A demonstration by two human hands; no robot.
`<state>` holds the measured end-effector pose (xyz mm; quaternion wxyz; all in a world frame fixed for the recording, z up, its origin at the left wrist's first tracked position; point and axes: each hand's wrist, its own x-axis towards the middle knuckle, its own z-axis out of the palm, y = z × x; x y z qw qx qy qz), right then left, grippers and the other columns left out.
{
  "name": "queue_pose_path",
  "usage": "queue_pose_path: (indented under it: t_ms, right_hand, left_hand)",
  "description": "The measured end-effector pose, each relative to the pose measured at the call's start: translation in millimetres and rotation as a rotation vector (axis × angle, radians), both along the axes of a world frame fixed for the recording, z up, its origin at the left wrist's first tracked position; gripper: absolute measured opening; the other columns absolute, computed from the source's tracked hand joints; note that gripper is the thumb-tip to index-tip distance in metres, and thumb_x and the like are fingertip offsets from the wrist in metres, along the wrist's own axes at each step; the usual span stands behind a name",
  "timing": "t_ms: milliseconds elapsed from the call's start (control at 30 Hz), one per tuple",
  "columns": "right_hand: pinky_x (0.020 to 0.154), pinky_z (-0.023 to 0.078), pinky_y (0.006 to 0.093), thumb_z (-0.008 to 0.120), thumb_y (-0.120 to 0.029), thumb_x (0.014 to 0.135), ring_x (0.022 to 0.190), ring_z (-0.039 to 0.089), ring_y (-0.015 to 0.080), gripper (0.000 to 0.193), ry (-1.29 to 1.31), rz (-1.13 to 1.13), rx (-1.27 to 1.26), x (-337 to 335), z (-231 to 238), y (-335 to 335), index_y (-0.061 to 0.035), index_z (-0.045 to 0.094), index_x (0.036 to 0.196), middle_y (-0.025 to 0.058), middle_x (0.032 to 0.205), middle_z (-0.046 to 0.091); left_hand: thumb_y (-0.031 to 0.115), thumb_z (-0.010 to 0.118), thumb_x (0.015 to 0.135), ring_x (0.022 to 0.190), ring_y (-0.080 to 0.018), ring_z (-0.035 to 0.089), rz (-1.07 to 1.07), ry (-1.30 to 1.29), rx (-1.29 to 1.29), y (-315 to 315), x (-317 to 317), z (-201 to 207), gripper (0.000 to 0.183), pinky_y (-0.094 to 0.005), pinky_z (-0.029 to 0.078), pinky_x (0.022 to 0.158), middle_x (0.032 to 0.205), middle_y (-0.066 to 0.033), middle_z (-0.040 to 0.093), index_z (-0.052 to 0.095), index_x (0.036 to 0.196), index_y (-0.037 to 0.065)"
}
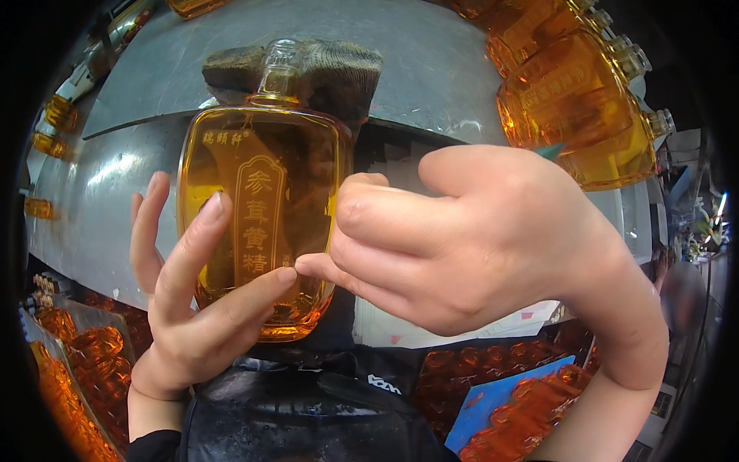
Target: The person applies adhesive labels to amber-colored glass bottles on a metal workbench. They pick up a bottle, peel a label from a sheet, and carefully smooth it onto the bottle's surface using their fingers and a green plastic scraper tool. The labeled bottles are then placed back on the table.
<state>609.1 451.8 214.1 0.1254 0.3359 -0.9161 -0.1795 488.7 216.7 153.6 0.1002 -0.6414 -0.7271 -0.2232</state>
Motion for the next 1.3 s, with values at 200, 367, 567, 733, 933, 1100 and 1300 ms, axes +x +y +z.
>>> queue_pose_path:
  t_ms: [200,367,567,733,933,1100,1300]
  right_hand:
    - [0.046,0.032,0.0215,0.077,-0.023,0.072,0.071,0.056,0.0119,0.021,0.16,0.044,-0.12,1.1,-17.0,6.5,-0.0235,0.076,0.093,-0.0016,0.077,0.059]
    - [0.047,0.039,0.0246,0.077,-0.014,0.069,0.063,0.055,0.0144,0.022,0.042,-0.152,-0.325,12.9,-15.0,0.7,-0.0138,0.074,0.092,0.0003,0.074,0.061]
    - [0.058,0.047,0.0202,0.065,0.0,0.085,0.065,0.062,0.0067,0.011,-0.481,-0.791,-1.449,23.1,-24.0,-37.0,-0.0001,0.059,0.094,0.0025,0.075,0.062]
    - [0.054,0.042,0.0164,0.073,-0.004,0.083,0.062,0.054,0.0015,0.022,-0.347,-0.801,-1.537,13.3,-45.0,-53.8,-0.0033,0.051,0.087,-0.0011,0.073,0.058]
    - [0.055,0.04,0.0158,0.076,-0.005,0.081,0.064,0.051,0.0003,0.027,-0.279,-0.81,-1.568,11.1,-50.2,-58.5,-0.0044,0.05,0.085,-0.0025,0.074,0.055]
    - [0.056,0.039,0.0153,0.077,-0.004,0.08,0.065,0.048,-0.0002,0.028,-0.37,-0.854,-1.644,13.7,-45.9,-59.0,-0.0052,0.05,0.085,-0.0039,0.075,0.052]
    - [0.058,0.038,0.0148,0.077,-0.003,0.079,0.066,0.047,-0.0002,0.029,-0.278,-0.865,-1.574,13.7,-52.3,-62.3,-0.0057,0.049,0.085,-0.0041,0.077,0.051]
  left_hand:
    - [0.015,0.081,0.068,0.137,-0.0436,0.031,-0.008,0.06,0.009,1.4,0.5,-2.0,0.034,-0.0575,0.021,0.115,0.141,-0.0052,0.047,0.074,0.096,0.033]
    - [0.018,0.075,0.074,0.137,-0.0432,0.032,-0.001,-0.03,-0.008,0.9,-3.1,3.0,0.025,-0.0566,0.023,0.115,0.141,-0.0086,0.047,0.075,0.097,0.029]
    - [0.025,0.068,0.079,0.137,-0.0435,0.032,0.023,0.041,-0.082,1.2,1.1,7.2,0.024,-0.058,0.02,0.115,0.14,-0.0097,0.049,0.076,0.101,0.029]
    - [0.03,0.066,0.081,0.137,-0.043,0.031,-0.021,0.104,-0.046,2.0,1.9,1.1,0.023,-0.0592,0.018,0.115,0.14,-0.0079,0.049,0.076,0.102,0.03]
    - [0.034,0.064,0.084,0.136,-0.0424,0.031,-0.032,0.081,-0.071,2.4,6.6,1.6,0.021,-0.0597,0.017,0.115,0.141,-0.0069,0.047,0.075,0.103,0.03]
    - [0.038,0.061,0.088,0.136,-0.0422,0.032,-0.048,0.119,-0.021,0.2,7.9,-5.0,0.021,-0.0586,0.018,0.115,0.141,-0.0088,0.046,0.074,0.103,0.03]
    - [0.038,0.059,0.09,0.136,-0.0416,0.032,-0.013,0.085,-0.07,0.1,9.0,0.6,0.022,-0.0569,0.02,0.114,0.141,-0.0107,0.047,0.074,0.104,0.029]
